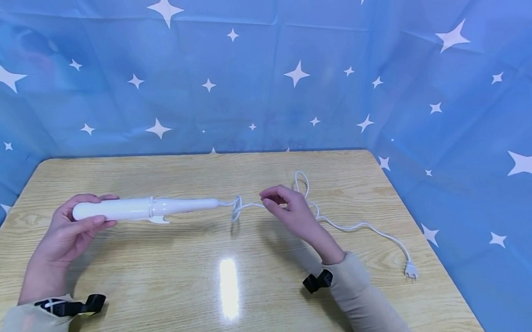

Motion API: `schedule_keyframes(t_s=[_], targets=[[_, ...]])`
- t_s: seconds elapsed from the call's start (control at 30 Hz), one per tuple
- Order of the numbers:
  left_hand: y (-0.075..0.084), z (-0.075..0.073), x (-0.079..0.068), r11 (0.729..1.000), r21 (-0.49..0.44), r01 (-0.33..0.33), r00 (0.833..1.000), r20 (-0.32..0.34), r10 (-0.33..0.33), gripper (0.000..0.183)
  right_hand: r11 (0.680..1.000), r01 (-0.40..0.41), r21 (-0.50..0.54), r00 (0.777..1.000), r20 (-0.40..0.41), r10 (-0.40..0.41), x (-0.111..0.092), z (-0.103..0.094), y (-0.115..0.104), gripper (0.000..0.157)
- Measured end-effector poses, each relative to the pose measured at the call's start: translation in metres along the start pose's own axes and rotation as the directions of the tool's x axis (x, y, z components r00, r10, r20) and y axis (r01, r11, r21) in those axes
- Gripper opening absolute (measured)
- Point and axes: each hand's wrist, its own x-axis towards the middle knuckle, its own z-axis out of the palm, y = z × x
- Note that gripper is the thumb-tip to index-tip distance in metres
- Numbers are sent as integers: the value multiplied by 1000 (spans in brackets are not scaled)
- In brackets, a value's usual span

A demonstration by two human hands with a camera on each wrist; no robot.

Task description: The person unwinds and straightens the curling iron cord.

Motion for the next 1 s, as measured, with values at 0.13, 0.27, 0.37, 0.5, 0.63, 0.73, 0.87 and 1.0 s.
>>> schedule_keyframes(t_s=[0.13, 0.27, 0.37, 0.5, 0.63, 0.73, 0.87, 1.0], targets=[[-1, 3, 2, 1000, 27, -2, 1000, 4, 2, 50, 998, 11, -67, 998, 59, -7, 2, 10, -11, 29], [-3, 5, 4, 999, 35, 5, 1000, 8, -5, 50, 989, 5, -150, 996, 86, 8, 3, 22, -18, 32], [-3, 6, 4, 999, 50, 3, 1000, 3, -3, 51, 983, -8, -183, 997, 68, 21, 3, 28, -18, 28], [-4, 5, 3, 1000, 19, -20, 1000, 6, 20, 49, 990, -32, -137, 999, 22, 35, 1, 30, -16, 21], [-2, 2, 1, 999, -23, -44, 999, 4, 44, 47, 996, -44, -76, 999, -31, 42, 2, 26, -11, 14], [2, 0, -1, 999, -13, -45, 999, -11, 45, 48, 999, -44, -20, 997, -59, 42, 1, 20, -7, 12], [5, -4, -5, 998, -32, -48, 999, -11, 48, 47, 998, -61, 16, 993, -103, 63, 1, 11, 0, 12], [7, -7, -9, 997, -64, -53, 999, -3, 52, 47, 996, -87, 19, 985, -150, 89, 2, 1, 8, 13]])
